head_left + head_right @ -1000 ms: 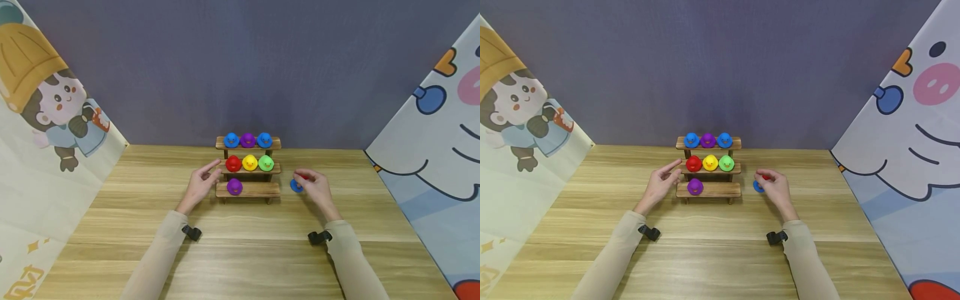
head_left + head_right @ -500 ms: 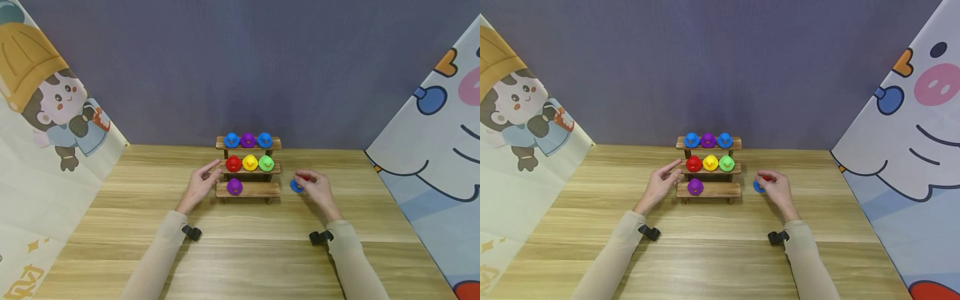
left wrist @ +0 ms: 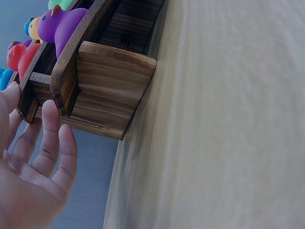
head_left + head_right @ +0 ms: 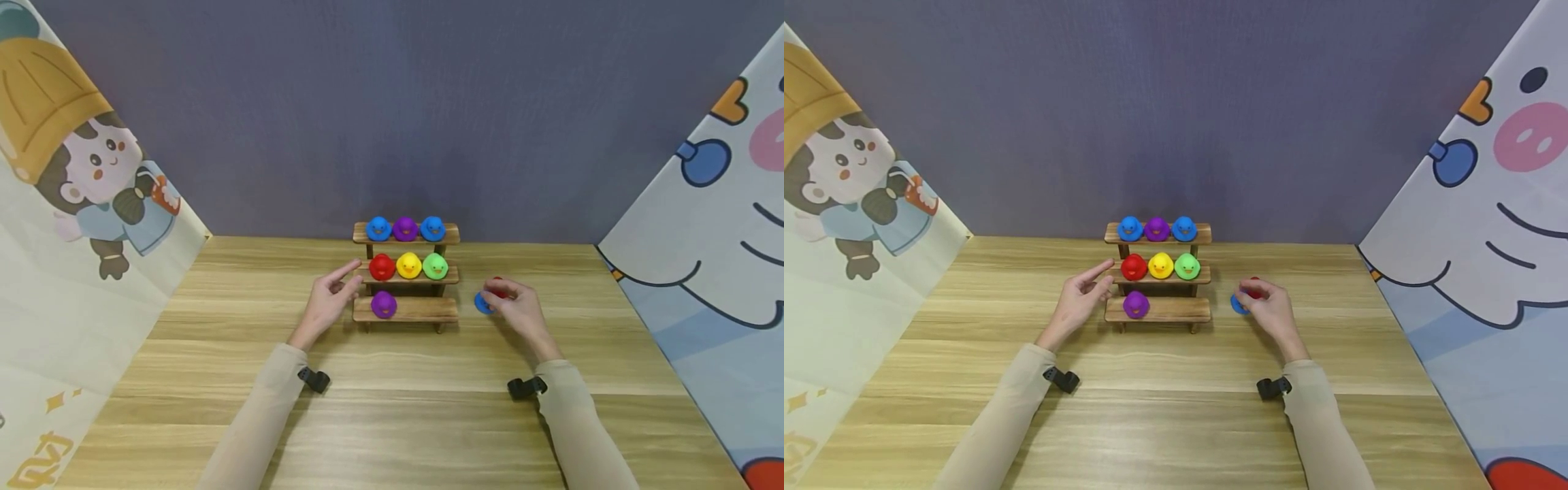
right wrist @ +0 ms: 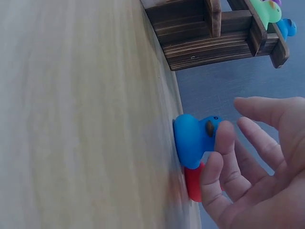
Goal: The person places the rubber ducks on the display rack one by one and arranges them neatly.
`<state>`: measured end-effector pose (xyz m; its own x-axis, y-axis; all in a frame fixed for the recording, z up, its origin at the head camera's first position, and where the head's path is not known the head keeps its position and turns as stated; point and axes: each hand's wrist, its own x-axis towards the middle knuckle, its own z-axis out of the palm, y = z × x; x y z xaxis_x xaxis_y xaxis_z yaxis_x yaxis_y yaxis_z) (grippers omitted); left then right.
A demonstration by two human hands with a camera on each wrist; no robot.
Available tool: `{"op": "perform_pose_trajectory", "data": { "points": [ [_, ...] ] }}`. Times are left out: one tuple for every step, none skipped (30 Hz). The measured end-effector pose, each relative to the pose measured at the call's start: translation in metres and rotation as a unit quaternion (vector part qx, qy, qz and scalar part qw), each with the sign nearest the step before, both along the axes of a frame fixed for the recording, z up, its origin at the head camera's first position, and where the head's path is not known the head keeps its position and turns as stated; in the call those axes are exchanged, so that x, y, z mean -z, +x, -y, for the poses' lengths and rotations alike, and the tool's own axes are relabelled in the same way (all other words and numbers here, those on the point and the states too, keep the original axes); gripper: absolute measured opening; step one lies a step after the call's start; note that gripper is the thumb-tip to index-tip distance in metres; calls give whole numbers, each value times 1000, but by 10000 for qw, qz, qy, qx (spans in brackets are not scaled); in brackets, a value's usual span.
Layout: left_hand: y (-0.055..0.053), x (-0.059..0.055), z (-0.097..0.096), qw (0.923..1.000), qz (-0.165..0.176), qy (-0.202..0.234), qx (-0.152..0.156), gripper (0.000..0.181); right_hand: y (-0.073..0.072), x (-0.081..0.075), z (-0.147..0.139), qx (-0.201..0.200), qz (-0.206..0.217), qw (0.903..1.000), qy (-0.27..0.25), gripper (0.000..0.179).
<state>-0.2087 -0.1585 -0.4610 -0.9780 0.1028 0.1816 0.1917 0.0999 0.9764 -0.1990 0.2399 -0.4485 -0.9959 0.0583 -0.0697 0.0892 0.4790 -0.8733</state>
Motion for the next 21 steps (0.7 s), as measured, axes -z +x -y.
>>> {"op": "perform_pose_trajectory", "data": {
  "points": [
    [0, 0, 0, 10000, 1, -12, -3, 45, 0, 1, 0, -34, 26, 10000, -4, 50],
    [0, 0, 0, 10000, 0, -20, -2, 45, 0, 2, -1, -52, 55, 10000, -29, 50],
    [0, 0, 0, 10000, -5, -24, -4, 45, -1, 3, -1, -98, 66, 9999, -39, 51],
    [0, 0, 0, 10000, -2, -30, -7, 45, 0, 4, -1, -116, 98, 9999, -63, 51],
    [0, 0, 0, 10000, 7, -28, -8, 45, 0, 4, -2, -148, 121, 9998, -86, 51],
    [1, 0, 0, 10000, 12, -24, -13, 45, 0, 4, -2, -167, 129, 9998, -61, 52],
    [1, 0, 0, 10000, 13, -12, -17, 45, 1, 5, -3, -198, 129, 9997, -30, 52],
    [1, 0, 0, 10000, 13, -2, -21, 45, 1, 5, -3, -196, 137, 9997, -17, 52],
    [1, 0, 0, 10000, 12, 7, -26, 45, 1, 5, -4, -223, 136, 9997, 22, 52],
    [1, 1, 0, 10000, 9, 20, -24, 45, 1, 6, -4, -215, 155, 9996, 48, 51],
    [0, 1, 0, 10000, 2, 35, -20, 45, 2, 6, -5, -232, 163, 9996, 87, 51],
    [0, 1, 0, 10000, -5, 47, -19, 45, 2, 7, -5, -238, 173, 9995, 122, 51],
    [0, 1, 0, 10000, -8, 53, -16, 44, 2, 7, -6, -245, 184, 9994, 140, 51],
    [0, 1, 0, 10000, -12, 55, -16, 44, 2, 8, -6, -263, 187, 9994, 150, 51],
    [0, 1, 0, 10000, -17, 57, -19, 44, 2, 8, -6, -269, 197, 9993, 147, 51],
    [-1, 1, 0, 10000, -23, 60, -23, 44, 2, 8, -6, -275, 200, 9993, 133, 51],
    [-1, 1, 0, 10000, -25, 61, -22, 45, 2, 8, -6, -288, 201, 9993, 114, 51],
    [-1, 1, 0, 10000, -26, 58, -21, 45, 2, 8, -6, -304, 204, 9993, 92, 52],
    [-1, 1, 0, 10000, -25, 54, -21, 45, 2, 8, -6, -319, 211, 9992, 87, 52],
    [-1, 1, 0, 10000, -27, 56, -21, 45, 3, 8, -6, -320, 223, 9992, 83, 53],
    [-1, 1, 0, 10000, -25, 59, -19, 45, 3, 7, -6, -314, 236, 9992, 69, 52]
  ]
}}
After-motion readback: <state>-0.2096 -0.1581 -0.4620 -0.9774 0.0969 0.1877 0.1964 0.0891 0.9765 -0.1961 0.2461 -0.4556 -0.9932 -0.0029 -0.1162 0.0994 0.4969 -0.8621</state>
